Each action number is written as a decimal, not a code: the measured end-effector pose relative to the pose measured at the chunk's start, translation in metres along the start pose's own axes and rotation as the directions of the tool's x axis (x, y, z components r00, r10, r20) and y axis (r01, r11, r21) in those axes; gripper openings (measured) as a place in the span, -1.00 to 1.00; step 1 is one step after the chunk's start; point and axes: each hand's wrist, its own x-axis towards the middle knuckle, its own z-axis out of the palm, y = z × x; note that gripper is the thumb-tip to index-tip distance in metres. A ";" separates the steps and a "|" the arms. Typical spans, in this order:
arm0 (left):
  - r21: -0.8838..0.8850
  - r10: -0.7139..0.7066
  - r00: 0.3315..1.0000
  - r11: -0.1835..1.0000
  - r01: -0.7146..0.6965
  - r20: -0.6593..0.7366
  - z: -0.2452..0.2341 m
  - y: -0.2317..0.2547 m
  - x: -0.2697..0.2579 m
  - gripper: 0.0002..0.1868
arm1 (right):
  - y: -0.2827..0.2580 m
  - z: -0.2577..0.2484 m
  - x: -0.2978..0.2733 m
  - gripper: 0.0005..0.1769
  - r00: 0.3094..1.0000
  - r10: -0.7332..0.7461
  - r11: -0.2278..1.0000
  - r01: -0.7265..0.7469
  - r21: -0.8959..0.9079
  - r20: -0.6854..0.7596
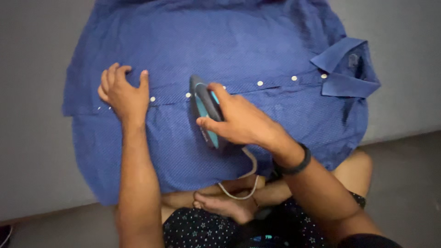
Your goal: The person irons a blue patterned shirt laid out on a gray surface. They use a handheld iron to smooth the fabric, moving it back and forth across the shirt while holding it flat with their other hand.
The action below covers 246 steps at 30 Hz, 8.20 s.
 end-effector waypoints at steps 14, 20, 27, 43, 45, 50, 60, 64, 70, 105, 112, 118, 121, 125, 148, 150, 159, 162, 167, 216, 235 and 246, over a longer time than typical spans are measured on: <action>0.009 -0.026 1.000 1.000 0.026 0.008 -0.004 0.010 0.000 -0.57 | 0.065 -0.114 -0.052 -0.22 0.961 0.181 0.967 -0.136 0.217 -0.208; 0.036 -0.030 1.000 0.999 0.029 0.003 -0.005 0.012 -0.002 -0.55 | 0.072 -0.116 -0.050 -0.41 0.913 0.359 0.933 -0.346 0.098 -0.194; 0.025 -0.054 0.998 0.998 0.054 -0.029 -0.006 0.017 0.000 -0.54 | 0.071 -0.109 -0.032 -0.46 0.871 0.405 0.913 -0.402 0.071 -0.279; 0.228 0.145 0.966 0.954 -0.193 0.212 -0.013 0.062 0.012 -0.49 | 0.047 -0.103 -0.106 -0.43 0.898 0.301 0.928 -0.353 -0.121 -0.320; -0.006 0.257 0.930 0.964 -0.264 0.262 -0.004 0.108 0.007 -0.44 | 0.047 -0.106 -0.118 -0.43 0.867 0.361 0.898 -0.423 -0.121 -0.344; -0.432 0.643 0.716 0.746 -0.507 0.271 0.048 0.227 -0.022 -0.46 | 0.055 -0.114 -0.134 -0.42 0.847 0.381 0.860 -0.471 -0.194 -0.370; -0.374 0.707 0.625 0.706 -0.601 0.330 0.094 0.284 -0.070 -0.44 | 0.060 -0.116 -0.157 -0.44 0.799 0.270 0.914 -0.389 -0.119 -0.537; -0.387 0.698 0.615 0.715 -0.582 0.366 0.089 0.281 -0.070 -0.41 | 0.073 -0.125 -0.125 -0.50 0.807 0.260 0.903 -0.398 -0.163 -0.530; -0.401 0.657 0.641 0.752 -0.523 0.397 0.084 0.277 -0.065 -0.40 | 0.079 -0.124 -0.104 -0.50 0.832 0.305 0.857 -0.452 -0.248 -0.464; -0.032 0.047 0.798 0.999 -0.035 0.601 0.028 0.229 -0.015 0.06 | 0.095 -0.139 -0.064 -0.34 0.842 0.482 0.758 -0.540 -0.365 -0.242; 0.154 -0.277 0.861 0.960 0.233 0.427 -0.013 0.085 -0.002 -0.08 | 0.090 -0.132 -0.072 -0.43 0.818 0.524 0.643 -0.563 -0.520 -0.239; 0.256 -0.341 0.844 0.934 0.251 0.415 -0.029 0.047 0.004 -0.06 | 0.089 -0.137 -0.069 -0.46 0.816 0.534 0.671 -0.569 -0.476 -0.223; 0.320 -0.377 0.819 0.913 0.252 0.432 -0.031 0.047 0.014 -0.02 | 0.089 -0.131 -0.073 -0.36 0.813 0.527 0.624 -0.568 -0.537 -0.248; 0.381 -0.445 0.787 0.878 0.290 0.427 -0.038 0.044 0.025 0.02 | 0.096 -0.135 -0.070 -0.46 0.829 0.507 0.669 -0.551 -0.499 -0.237; 0.342 -0.410 0.828 0.895 0.285 0.382 -0.037 0.031 0.021 0.00 | 0.105 -0.139 -0.061 -0.28 0.842 0.485 0.733 -0.539 -0.415 -0.236; 0.336 -0.403 0.832 0.899 0.282 0.382 -0.038 0.031 0.018 -0.01 | 0.105 -0.138 -0.062 -0.27 0.839 0.490 0.710 -0.542 -0.450 -0.237; 0.336 -0.396 0.844 0.900 0.278 0.362 -0.038 0.032 0.018 -0.01 | 0.096 -0.129 -0.100 -0.24 0.871 0.465 0.760 -0.484 -0.435 -0.157; 0.328 -0.389 0.856 0.902 0.279 0.342 -0.037 0.031 0.016 -0.01 | 0.085 -0.133 -0.115 -0.25 0.907 0.411 0.772 -0.397 -0.496 -0.085; 0.328 -0.382 0.857 0.905 0.270 0.346 -0.035 0.028 0.017 -0.01 | 0.055 -0.126 -0.126 -0.28 0.852 0.512 0.717 -0.493 -0.493 -0.107; 0.337 -0.392 0.866 0.897 0.285 0.311 -0.034 0.023 0.019 -0.01 | 0.008 -0.108 -0.047 -0.34 0.864 0.452 0.540 -0.462 -0.704 -0.220; 0.300 -0.363 0.877 0.915 0.271 0.314 -0.028 0.015 0.017 -0.01 | 0.056 -0.096 -0.021 -0.40 0.946 0.287 0.771 -0.320 -0.550 -0.148; 0.302 -0.383 0.865 0.908 0.290 0.323 -0.032 0.022 0.020 0.00 | 0.013 -0.074 -0.118 -0.34 0.809 0.546 0.631 -0.567 -0.530 -0.216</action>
